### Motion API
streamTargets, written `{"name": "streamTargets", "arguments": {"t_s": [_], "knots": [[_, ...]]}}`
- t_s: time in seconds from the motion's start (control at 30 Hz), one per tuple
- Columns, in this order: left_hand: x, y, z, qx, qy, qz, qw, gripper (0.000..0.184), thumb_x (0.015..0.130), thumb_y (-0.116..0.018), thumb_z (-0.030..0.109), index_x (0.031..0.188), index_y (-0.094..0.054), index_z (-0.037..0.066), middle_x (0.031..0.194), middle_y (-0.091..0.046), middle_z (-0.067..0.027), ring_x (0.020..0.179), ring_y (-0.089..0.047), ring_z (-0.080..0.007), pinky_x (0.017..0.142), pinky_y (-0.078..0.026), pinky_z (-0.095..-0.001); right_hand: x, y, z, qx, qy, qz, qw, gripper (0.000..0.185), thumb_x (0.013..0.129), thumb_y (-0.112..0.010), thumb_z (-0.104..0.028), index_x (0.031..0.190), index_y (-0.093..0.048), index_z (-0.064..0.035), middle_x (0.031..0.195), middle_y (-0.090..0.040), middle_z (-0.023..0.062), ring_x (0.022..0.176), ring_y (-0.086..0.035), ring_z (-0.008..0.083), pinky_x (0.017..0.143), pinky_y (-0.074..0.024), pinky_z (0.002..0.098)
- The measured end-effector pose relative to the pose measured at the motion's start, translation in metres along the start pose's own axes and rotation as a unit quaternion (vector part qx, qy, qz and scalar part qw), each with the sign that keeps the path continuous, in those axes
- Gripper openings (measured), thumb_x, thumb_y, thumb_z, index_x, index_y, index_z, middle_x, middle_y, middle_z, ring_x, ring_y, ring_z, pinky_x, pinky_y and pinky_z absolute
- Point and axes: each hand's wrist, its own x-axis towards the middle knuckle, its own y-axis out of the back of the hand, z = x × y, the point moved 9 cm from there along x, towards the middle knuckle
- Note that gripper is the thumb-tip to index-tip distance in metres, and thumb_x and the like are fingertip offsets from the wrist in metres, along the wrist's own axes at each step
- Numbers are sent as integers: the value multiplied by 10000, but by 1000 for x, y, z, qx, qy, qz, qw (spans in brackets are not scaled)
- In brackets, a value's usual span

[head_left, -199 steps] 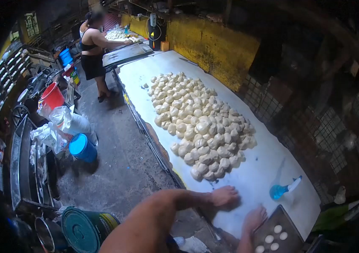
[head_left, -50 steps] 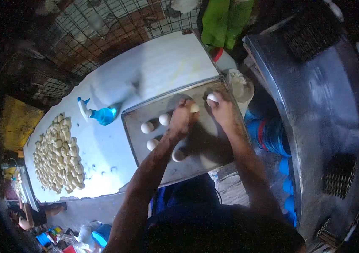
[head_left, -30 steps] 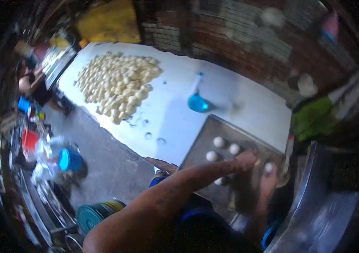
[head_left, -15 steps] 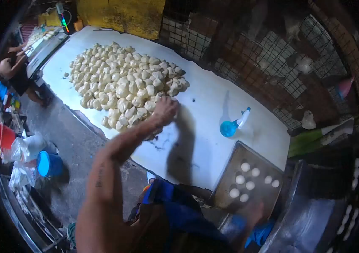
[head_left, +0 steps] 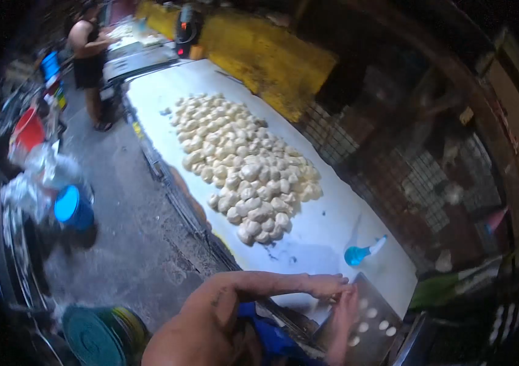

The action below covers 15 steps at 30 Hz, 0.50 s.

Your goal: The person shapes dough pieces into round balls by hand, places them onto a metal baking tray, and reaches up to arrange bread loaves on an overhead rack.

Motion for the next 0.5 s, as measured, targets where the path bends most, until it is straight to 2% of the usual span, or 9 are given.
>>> {"name": "streamTargets", "arguments": {"t_s": [0.03,0.1,0.2,0.23,0.3,0.4,0.43,0.5], "knots": [[-4,5,2,10,8,19,1000,446,839,-564,149,1270,-466,88,1062,-564,-195,925,-546,-401,820,-455,-497,8,2,-8,-3,8,-21,1000,451,892,-684,-169,1300,-571,-14,1194,-646,178,1052,-632,248,914,-499,343],[-17,17,3,21,20,92,995,385,854,-549,146,1224,-477,66,1041,-563,-192,924,-552,-394,820,-459,-488,20,-9,-25,-110,67,-129,983,333,900,-658,-143,1196,-578,-13,1081,-630,137,961,-608,220,864,-494,330],[-55,30,5,47,43,160,985,299,877,-527,141,1154,-494,34,1011,-562,-187,921,-561,-382,821,-465,-473,17,-36,-24,-228,148,-267,925,161,913,-618,-104,1041,-587,-11,912,-605,77,825,-571,179,788,-488,310],[-78,29,9,56,54,157,984,299,877,-527,141,1154,-494,34,1011,-562,-187,921,-561,-382,821,-465,-473,18,-38,-16,-217,146,-276,925,161,913,-618,-104,1041,-587,-11,912,-605,77,825,-571,179,788,-488,310],[-121,33,2,43,149,203,967,239,877,-517,135,1091,-511,30,1021,-562,-184,924,-564,-371,818,-468,-469,40,-13,-15,-155,163,-133,965,178,908,-607,-113,1048,-587,-6,915,-613,90,824,-580,198,776,-491,319],[-189,38,2,13,286,271,919,162,877,-501,126,997,-537,24,1036,-564,-181,929,-570,-355,812,-472,-462,59,27,-10,-65,164,87,980,204,900,-589,-126,1060,-586,1,918,-624,108,823,-594,227,758,-496,333],[-199,28,-5,21,292,265,919,162,877,-501,126,997,-537,24,1036,-564,-181,929,-570,-355,812,-472,-462,40,35,6,-56,156,87,982,204,900,-589,-126,1060,-586,1,918,-624,108,823,-594,227,758,-496,333],[-207,31,-25,162,271,238,918,167,887,-506,156,994,-545,33,989,-568,-180,889,-561,-352,790,-467,-457,14,12,20,-273,217,2,937,217,906,-560,-135,1072,-581,3,931,-628,144,834,-607,276,762,-504,371]]}}
